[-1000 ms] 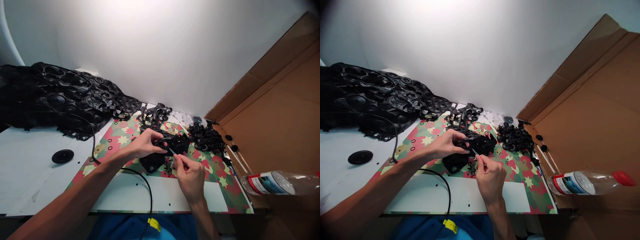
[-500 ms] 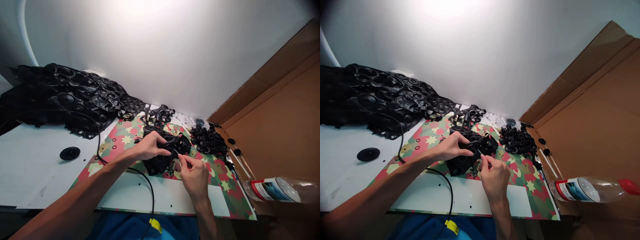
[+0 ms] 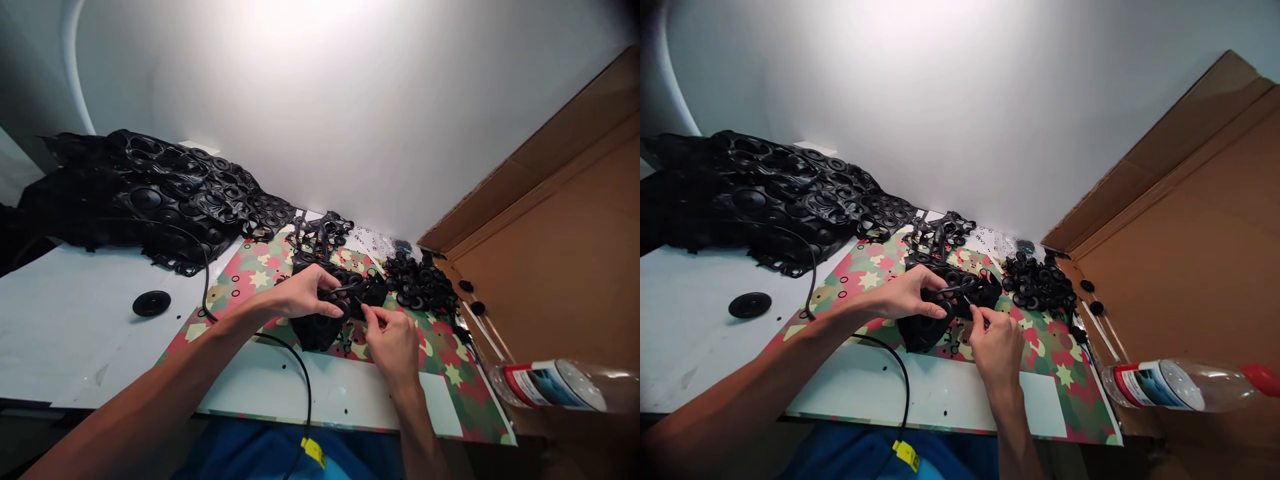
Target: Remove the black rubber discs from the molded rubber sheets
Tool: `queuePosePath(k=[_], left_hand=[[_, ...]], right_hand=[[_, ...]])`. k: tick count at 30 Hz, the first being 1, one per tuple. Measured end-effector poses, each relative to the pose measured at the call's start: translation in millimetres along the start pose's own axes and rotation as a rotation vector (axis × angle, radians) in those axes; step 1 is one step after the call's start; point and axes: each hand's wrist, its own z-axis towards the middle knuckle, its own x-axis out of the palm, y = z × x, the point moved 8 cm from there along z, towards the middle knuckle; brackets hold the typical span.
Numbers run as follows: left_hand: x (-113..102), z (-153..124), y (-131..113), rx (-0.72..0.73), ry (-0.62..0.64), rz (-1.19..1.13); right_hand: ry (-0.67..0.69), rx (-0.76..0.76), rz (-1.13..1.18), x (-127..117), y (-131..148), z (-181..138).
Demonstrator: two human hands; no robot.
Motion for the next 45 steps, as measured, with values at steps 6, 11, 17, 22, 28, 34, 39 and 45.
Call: queuePosePath(k=[6,11,17,22,28,34,39,45], left_hand=[[2,-2,-3,-0.029,-0.019,0.082],[2,-2,-3,-0.028,-0.026,0.067],[1,0,-2,-0.009,-0.028,0.079],[2,-1,-4,-0.011,-0.014,0.088],[3,-4,-10,-0.046,0.023,0.022],[-6,-4,-13,-0.035,-0.071,0.062],[-3,-2,-8,-0.088,-0.105,0.168],[-12,-3,-3,-0.134,-0.295,0.275]], right_hand=[[0.391,0.031,0.477,4,-9,-8],[0.394,0.023,0.545,-13,-9,-12],[0.377,0.042,0.521,-7,4,-11],[0.398,0.024,0.441,-4,9,-9],[0.389,0.01,0.468,-6,13,-8],[0.363,-0.047,0.454,-5,26,-7],[0.269,-0.085,0.424,-7,31,-17],[0.164,-0.128,0.397,-12,27,-35]])
